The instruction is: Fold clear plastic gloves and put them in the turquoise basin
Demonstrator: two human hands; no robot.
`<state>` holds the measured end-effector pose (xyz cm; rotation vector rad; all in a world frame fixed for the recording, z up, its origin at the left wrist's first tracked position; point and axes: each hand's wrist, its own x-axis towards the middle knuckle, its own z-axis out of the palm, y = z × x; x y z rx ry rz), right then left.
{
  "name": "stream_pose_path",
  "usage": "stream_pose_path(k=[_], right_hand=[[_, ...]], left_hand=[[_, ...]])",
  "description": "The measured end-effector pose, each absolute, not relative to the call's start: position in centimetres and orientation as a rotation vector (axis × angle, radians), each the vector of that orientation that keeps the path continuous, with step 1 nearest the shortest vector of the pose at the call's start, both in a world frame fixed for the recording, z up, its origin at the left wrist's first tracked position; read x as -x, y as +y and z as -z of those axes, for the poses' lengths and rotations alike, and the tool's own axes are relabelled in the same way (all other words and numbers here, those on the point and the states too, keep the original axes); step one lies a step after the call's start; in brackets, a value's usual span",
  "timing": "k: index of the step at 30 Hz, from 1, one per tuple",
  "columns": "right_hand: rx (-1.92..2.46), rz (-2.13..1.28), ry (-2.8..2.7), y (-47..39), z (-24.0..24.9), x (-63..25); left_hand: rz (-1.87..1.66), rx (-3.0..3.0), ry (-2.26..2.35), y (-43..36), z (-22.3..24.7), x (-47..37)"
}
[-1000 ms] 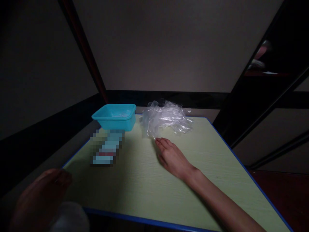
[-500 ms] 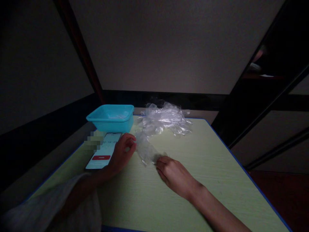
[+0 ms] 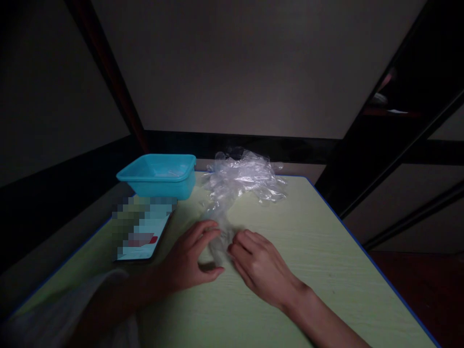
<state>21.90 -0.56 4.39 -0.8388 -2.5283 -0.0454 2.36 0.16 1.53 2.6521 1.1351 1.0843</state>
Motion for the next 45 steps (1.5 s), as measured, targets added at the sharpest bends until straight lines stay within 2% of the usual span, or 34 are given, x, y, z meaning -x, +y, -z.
stream_pose_path(k=[6, 18, 24, 28, 35, 40, 42, 45], right_hand=[[0.729, 0.185, -2.581, -0.4, -4.8, -22.7], [0.813, 0.133, -2.584, 1.5, -5.2, -25.7], [0.829, 0.244, -2.58, 2.1, -5.6, -26.6], [0.838, 0.052, -2.361, 2.2, -6.0, -26.7], [0.956, -0.599, -1.746, 2.4, -6.7, -26.1], [0.982, -0.958, -1.421, 2.8, -6.0, -25.5], [1.027, -0.96, -1.344, 2.8, -5.5, -25.1], [1.066, -0.718, -1.329, 2.5, -4.9, -24.6]], left_hand=[[-1.264, -2.672, 1.183, 0.8, -1.8, -1.6], [-1.258, -2.646, 1.201, 0.9, -2.6, -0.9], [-1.391, -2.593, 1.186, 0.9, -2.9, -0.7], [-1.501, -2.425, 1.141, 0.9, -2.9, -0.5], [-1.359, -1.745, 1.208, 0.9, -3.6, -0.7], [-1.153, -1.234, 1.039, 0.8, -3.7, -1.8], [-1.089, -1.112, 1.011, 0.7, -3.7, -2.1], [-1.024, -1.028, 1.058, 0.5, -3.7, -2.3]])
